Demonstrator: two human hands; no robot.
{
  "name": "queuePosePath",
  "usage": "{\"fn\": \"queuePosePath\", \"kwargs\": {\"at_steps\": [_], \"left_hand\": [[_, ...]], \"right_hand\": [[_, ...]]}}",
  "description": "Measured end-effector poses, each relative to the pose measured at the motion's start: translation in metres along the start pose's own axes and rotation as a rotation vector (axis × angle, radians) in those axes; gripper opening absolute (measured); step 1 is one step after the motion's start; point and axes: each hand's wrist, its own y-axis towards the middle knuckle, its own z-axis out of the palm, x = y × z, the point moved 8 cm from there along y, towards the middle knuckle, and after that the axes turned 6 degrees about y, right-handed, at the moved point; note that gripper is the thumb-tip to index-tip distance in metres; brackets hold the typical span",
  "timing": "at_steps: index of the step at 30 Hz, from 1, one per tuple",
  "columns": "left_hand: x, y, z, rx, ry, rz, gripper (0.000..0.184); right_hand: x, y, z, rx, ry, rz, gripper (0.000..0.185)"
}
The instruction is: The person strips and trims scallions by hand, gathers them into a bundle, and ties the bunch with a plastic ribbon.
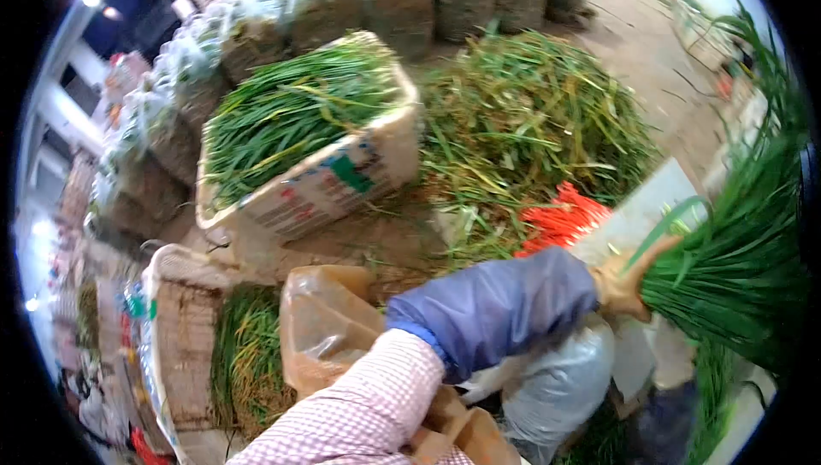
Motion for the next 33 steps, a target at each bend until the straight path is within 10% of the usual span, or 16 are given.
{"fn": "queuePosePath", "kwargs": {"at_steps": [3, 9, 11, 16, 18, 20, 22, 26, 33], "left_hand": [[-0.033, 0.007, -0.013, 0.005, -0.265, 0.048, 0.115], [-0.040, 0.027, -0.013, 0.259, 0.057, 0.005, 0.106], [-0.052, 0.050, -0.007, 0.391, 0.171, -0.006, 0.099], [-0.067, 0.065, 0.006, 0.700, 0.906, -0.147, 0.105], [-0.015, 0.047, 0.021, 0.730, 1.055, -0.140, 0.111], [0.031, 0.013, 0.031, 0.713, 1.204, -0.220, 0.115], [0.034, 0.005, 0.030, 0.521, 1.414, 0.016, 0.079], [0.010, 0.000, 0.051, 0.394, 1.606, 0.192, 0.061], [0.027, 0.004, 0.055, 0.422, 1.251, -0.075, 0.074]], "right_hand": [[-0.027, 0.029, -0.058, 0.210, 1.171, 0.373, 0.036], [-0.003, 0.023, -0.030, -0.015, 0.688, 0.426, 0.040], [-0.013, 0.008, -0.008, 0.290, 1.003, 0.629, 0.028], [0.021, -0.008, 0.011, 0.259, 1.773, 1.008, 0.019], [0.039, 0.001, 0.037, 0.180, 1.803, 0.616, 0.019], [0.060, -0.034, 0.052, 0.575, 1.978, 0.748, 0.023], [0.040, -0.042, 0.022, 0.414, 1.756, 0.627, 0.023], [-0.007, -0.024, -0.053, -0.424, 1.245, 0.354, 0.011], [0.016, 0.011, -0.031, -0.528, 2.488, 1.007, 0.039]]}}
